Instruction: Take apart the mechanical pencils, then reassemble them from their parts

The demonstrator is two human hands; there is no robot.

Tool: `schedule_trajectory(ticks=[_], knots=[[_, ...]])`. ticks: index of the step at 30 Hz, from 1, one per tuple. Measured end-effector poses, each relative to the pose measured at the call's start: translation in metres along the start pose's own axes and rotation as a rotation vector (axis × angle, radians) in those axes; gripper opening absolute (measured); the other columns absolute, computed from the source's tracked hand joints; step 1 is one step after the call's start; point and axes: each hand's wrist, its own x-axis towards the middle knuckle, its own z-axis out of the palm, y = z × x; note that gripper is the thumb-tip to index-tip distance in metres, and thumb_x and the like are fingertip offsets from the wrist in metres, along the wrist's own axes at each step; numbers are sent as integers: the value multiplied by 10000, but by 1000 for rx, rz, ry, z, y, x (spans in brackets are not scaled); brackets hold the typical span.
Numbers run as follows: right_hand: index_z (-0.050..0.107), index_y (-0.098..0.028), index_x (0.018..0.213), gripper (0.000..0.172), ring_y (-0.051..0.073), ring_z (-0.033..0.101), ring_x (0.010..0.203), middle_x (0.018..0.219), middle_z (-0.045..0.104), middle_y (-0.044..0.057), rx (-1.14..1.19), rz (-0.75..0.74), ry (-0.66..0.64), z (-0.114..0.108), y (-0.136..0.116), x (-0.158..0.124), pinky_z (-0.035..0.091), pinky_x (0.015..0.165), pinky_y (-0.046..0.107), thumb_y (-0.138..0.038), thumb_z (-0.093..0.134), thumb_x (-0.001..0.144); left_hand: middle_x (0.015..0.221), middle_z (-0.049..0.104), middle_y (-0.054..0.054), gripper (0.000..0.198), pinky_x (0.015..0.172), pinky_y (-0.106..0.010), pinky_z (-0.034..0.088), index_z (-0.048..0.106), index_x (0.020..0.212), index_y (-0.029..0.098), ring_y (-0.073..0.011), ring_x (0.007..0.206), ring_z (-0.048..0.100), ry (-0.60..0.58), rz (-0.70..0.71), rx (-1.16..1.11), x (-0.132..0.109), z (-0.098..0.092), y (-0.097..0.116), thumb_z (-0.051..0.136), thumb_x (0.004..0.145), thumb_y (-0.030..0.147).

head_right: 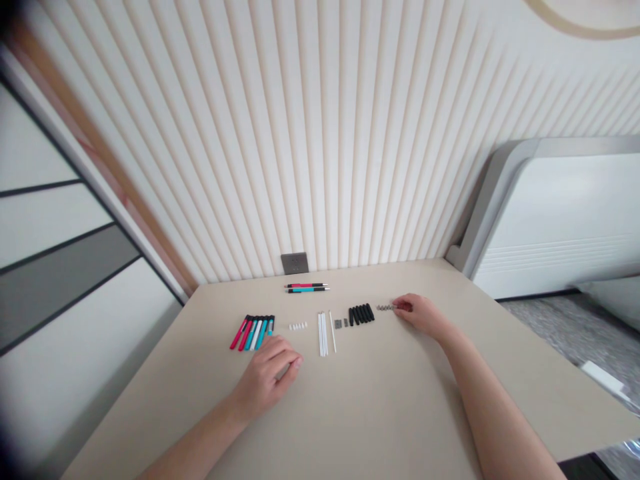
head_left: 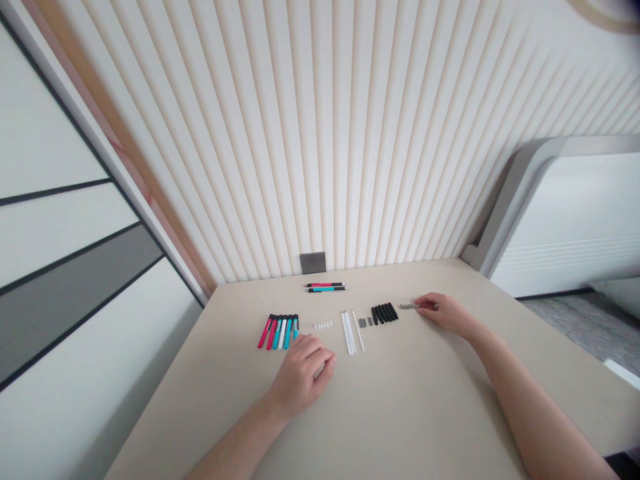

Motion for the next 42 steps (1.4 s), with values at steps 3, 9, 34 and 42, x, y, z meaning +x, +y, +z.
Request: schedule_trajectory(ticks=[3,9,34,42], knots=[[693,-147,1105,399,232,665,792,877,733,90,57,9,-24,-5,1,-2,510,748,350,-351,642,766,762,613,-33,167,760,-341,404,588,813,188,-176,759,537,-5,6,-2,0,0,-1,480,939,173],[685,-175,1063,368,224,649,782,1005,718,111,23,-24,328,-7,-27,-2,507,727,355,-429,492,879,761,617,-30,164,748,-337,401,593,815,185,-173,754,538,-8,31,5,0,0,2,482,934,162],[647,-210,1184,310,239,573,1086,1111,678,94,-413,-188,-53,109,-163,86,373,915,325,-241,523,902,755,619,-30,201,731,-331,421,609,784,190,-189,780,551,111,-87,176,-1,-12,-36,479,938,194],[716,-184,982,205,256,574,1061,1049,684,117,-415,-220,-34,107,-169,82,365,907,347,-234,529,915,761,615,-32,199,726,-323,443,622,790,197,-192,783,563,94,-99,158,-2,-12,-36,484,932,193]])
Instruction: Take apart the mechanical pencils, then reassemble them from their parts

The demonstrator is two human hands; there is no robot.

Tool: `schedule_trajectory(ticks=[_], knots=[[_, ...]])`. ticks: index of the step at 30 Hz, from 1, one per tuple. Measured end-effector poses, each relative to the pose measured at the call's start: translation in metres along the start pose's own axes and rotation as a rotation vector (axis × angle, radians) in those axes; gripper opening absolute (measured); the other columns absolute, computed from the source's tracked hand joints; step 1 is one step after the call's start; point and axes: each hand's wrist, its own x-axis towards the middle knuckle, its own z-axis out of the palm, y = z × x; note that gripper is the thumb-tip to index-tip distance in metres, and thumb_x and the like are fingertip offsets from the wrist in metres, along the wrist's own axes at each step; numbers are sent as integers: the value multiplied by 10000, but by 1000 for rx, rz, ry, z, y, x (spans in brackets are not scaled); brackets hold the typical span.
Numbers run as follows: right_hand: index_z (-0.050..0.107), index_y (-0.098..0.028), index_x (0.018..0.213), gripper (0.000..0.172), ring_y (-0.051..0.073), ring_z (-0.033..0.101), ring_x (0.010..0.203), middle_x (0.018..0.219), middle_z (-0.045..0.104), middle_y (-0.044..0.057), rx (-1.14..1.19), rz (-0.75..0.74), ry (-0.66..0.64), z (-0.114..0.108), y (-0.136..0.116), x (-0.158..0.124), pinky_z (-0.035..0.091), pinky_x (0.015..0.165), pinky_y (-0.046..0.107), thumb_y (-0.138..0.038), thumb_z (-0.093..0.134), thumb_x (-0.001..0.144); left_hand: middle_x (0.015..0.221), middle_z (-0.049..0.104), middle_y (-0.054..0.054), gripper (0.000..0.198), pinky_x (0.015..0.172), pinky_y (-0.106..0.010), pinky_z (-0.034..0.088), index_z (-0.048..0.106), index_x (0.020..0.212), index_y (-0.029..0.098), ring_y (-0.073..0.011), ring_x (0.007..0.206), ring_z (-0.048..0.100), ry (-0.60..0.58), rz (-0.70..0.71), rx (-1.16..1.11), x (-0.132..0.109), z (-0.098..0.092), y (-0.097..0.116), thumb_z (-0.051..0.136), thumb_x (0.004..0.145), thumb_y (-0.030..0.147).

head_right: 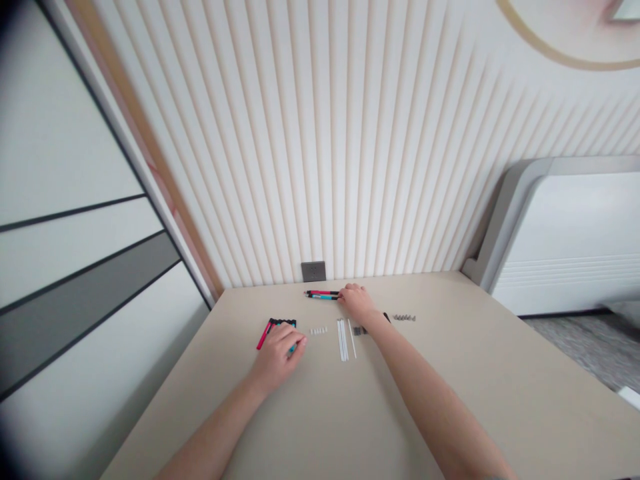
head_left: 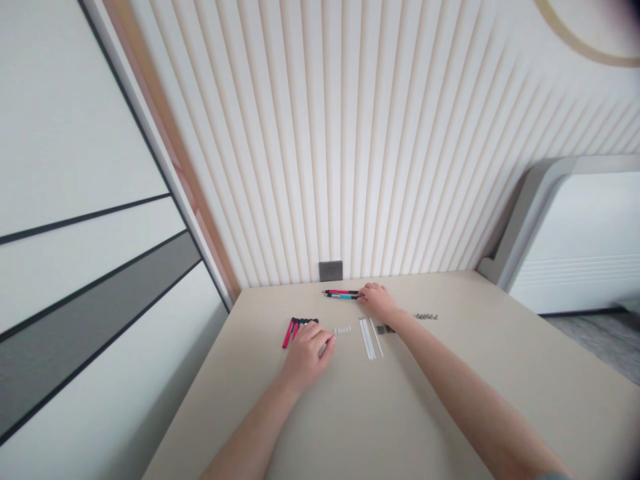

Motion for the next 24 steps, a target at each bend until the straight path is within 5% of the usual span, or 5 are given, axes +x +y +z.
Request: schedule_trajectory(ticks=[5,8,12,19,24], knots=[[670,-196,1026,220,219,597,983,983,699,78,49,-63,61,-17,-2,-39,392,878,332,-260,468,966,929,616,-60,135,835,-371,475,630,991,210,-221,920,577,49,-70,-13,0,0,-3,515,925,236],[642,-214,1051,221,196,599,949,1005,692,53,96,-107,92,-18,0,-76,419,839,315,-274,440,983,1066,583,-90,256,903,-422,469,569,1156,210,-248,1021,554,123,-144,-11,1,0,-9,556,909,275],[640,-213,990,174,207,602,890,936,697,52,210,-268,161,-14,-1,-110,434,806,345,-249,471,970,1125,561,-99,353,931,-434,463,542,1209,217,-259,1064,541,78,-141,-37,0,0,-15,620,879,316],[618,-204,1007,144,211,590,863,915,688,67,259,-363,255,-23,-17,-116,452,778,357,-227,481,969,997,589,-57,108,883,-369,474,644,971,225,-221,978,574,-7,-104,-89,1,-3,-10,584,902,283],[618,-197,987,148,218,585,859,899,685,77,256,-365,288,-28,-18,-118,454,774,368,-240,478,972,996,575,-61,127,878,-343,478,624,970,211,-204,977,571,-18,-119,-206,2,-6,-7,531,936,290]])
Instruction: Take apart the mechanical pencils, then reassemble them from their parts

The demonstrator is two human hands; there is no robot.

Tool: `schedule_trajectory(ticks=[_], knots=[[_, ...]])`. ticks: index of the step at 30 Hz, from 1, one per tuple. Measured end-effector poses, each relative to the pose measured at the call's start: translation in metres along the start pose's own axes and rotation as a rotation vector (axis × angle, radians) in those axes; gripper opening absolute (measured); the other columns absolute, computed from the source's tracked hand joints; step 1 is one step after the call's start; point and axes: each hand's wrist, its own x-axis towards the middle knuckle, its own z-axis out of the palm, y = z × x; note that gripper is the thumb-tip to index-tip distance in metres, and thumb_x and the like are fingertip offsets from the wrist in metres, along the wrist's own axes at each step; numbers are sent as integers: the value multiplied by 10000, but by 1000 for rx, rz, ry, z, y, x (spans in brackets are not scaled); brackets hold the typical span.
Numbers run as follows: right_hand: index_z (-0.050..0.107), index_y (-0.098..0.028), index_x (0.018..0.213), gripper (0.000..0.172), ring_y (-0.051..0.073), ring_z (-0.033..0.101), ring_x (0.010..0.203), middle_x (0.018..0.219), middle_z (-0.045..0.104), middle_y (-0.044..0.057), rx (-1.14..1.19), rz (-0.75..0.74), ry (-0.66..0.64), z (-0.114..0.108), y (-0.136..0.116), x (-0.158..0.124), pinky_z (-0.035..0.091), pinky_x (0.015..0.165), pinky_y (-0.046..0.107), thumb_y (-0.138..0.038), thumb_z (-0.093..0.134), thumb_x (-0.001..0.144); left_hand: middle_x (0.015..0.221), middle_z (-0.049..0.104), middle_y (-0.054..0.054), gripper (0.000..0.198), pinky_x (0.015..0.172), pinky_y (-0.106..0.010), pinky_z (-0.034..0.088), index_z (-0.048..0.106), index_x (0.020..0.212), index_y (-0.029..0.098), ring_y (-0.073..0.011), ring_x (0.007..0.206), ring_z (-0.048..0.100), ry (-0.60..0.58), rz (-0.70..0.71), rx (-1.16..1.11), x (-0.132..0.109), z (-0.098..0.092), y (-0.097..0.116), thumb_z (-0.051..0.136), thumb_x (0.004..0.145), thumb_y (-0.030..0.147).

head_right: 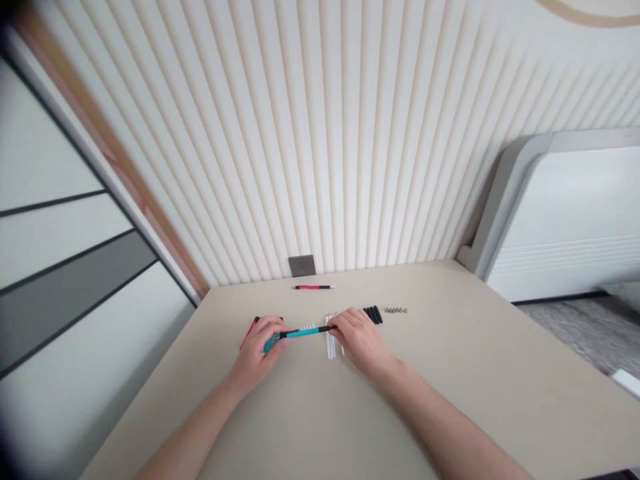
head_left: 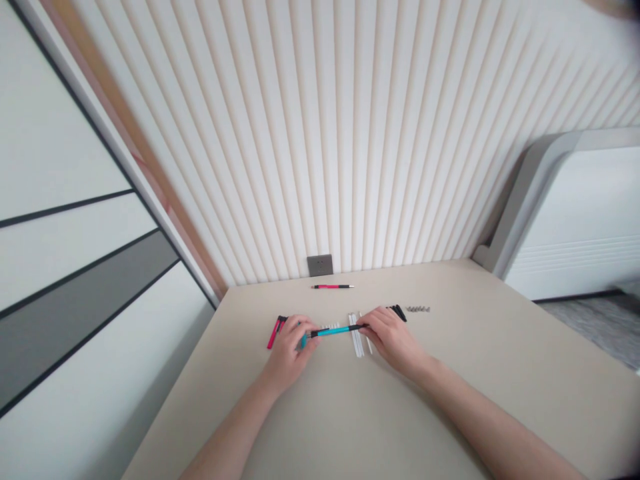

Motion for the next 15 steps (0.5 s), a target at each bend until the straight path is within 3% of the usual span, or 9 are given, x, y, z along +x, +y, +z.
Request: schedule_trajectory(ticks=[15], knots=[[607,-215,947,132,216,580,865,904,655,77,134,44,24,1,5,-3,459,786,366,-259,483,964,981,586,-53,96,870,-351,478,603,950,209,-201,961,571,80,16,52,-1,4,-1,515,949,247]])
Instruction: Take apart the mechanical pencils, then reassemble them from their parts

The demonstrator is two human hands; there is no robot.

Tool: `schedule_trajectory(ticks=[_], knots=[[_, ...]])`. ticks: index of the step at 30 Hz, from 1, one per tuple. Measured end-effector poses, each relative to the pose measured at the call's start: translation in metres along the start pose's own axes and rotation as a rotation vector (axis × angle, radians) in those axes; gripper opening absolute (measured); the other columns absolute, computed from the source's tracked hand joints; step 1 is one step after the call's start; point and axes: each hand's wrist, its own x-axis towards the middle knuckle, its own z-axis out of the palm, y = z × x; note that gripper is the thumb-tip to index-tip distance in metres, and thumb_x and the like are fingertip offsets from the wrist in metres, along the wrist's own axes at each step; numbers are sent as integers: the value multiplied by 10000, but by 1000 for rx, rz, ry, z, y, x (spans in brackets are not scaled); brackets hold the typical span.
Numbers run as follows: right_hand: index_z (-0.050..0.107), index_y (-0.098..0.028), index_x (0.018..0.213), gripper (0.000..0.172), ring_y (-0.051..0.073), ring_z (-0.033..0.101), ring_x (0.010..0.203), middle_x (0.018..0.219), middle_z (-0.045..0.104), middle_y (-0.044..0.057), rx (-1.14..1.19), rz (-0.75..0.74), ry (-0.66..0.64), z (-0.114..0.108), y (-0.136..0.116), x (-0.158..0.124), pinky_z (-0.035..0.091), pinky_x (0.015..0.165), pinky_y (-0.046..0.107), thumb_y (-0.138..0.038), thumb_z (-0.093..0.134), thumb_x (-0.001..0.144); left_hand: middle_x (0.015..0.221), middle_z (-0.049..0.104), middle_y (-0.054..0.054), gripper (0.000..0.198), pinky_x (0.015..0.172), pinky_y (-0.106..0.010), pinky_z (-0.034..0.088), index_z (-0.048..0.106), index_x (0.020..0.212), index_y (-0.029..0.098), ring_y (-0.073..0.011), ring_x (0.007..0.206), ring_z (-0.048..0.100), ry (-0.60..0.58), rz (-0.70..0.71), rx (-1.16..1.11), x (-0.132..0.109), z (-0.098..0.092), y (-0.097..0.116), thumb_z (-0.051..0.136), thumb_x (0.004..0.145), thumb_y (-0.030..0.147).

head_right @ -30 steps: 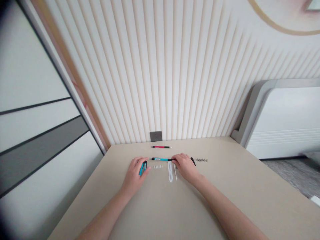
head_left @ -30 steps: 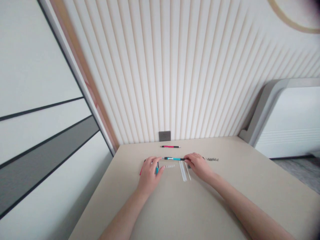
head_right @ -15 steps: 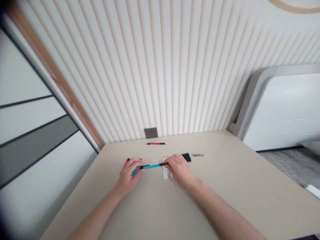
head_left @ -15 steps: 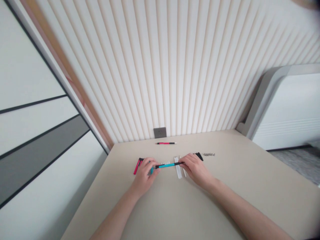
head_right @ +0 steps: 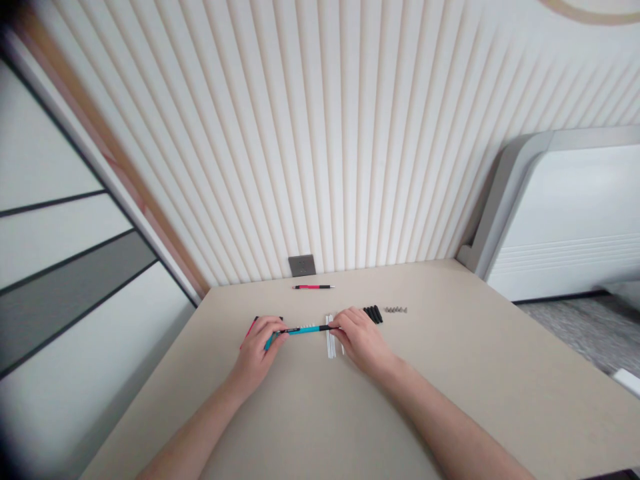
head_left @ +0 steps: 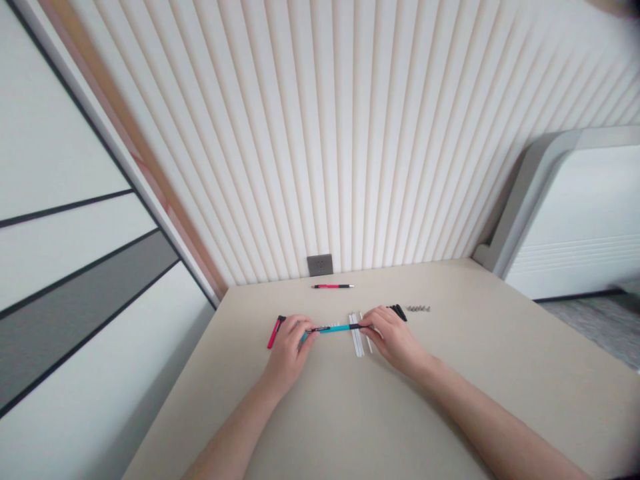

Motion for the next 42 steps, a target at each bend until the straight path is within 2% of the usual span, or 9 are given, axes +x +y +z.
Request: schedule_trajectory(ticks=[5,8,12,14,19,25,31,39,42], knots=[[628,-209,1004,225,203,590,897,931,667,76,106,60,-25,4,-2,-1,456,829,352,-283,417,986,979,587,-53,76,854,-342,485,589,961,206,-194,945,575,54,46,-25,-1,1,0,516,950,225],[643,-202,1022,295,189,603,828,882,672,69,177,167,-29,13,-2,-2,467,761,318,-319,373,995,977,592,-53,70,850,-343,486,584,962,209,-194,943,575,64,71,-27,-1,1,-2,515,949,209],[613,-194,785,384,156,544,627,686,621,24,150,274,-77,19,-3,-2,416,596,275,-348,334,999,1003,597,-63,80,867,-357,486,590,958,213,-203,971,577,46,75,-14,-1,0,-5,512,950,231],[570,-196,715,400,156,525,612,661,601,23,110,253,-66,19,-4,-2,400,588,278,-337,327,999,1026,600,-66,97,886,-361,478,600,970,217,-210,996,574,10,69,9,-1,-1,-7,513,949,254],[590,-194,756,361,190,559,680,714,629,62,69,190,-29,16,-1,-2,427,636,312,-303,341,994,999,630,-56,124,882,-360,463,606,990,220,-213,985,578,-50,55,36,0,-1,-11,508,954,287],[650,-207,885,293,185,584,742,769,651,46,93,155,-21,13,1,-1,462,704,306,-319,399,988,868,628,-42,129,798,-352,453,584,897,203,-208,866,570,-39,70,10,1,0,-9,515,955,297],[653,-207,905,307,198,569,740,783,647,67,22,64,21,6,-1,0,460,679,317,-311,380,998,844,608,-44,148,773,-338,462,563,866,204,-206,853,555,-49,70,-24,-2,-1,-6,495,957,298],[589,-232,1005,119,213,566,854,902,635,69,42,8,41,7,-4,-3,463,767,349,-284,493,957,892,600,-47,118,807,-336,470,552,913,207,-202,891,565,-9,43,-49,-2,1,-7,464,970,261],[538,-235,1189,252,218,566,925,994,636,77,43,69,6,8,-6,-4,453,839,363,-314,507,952,917,609,-50,89,827,-339,472,562,939,209,-203,915,568,2,55,-54,-1,1,-8,486,964,249]])
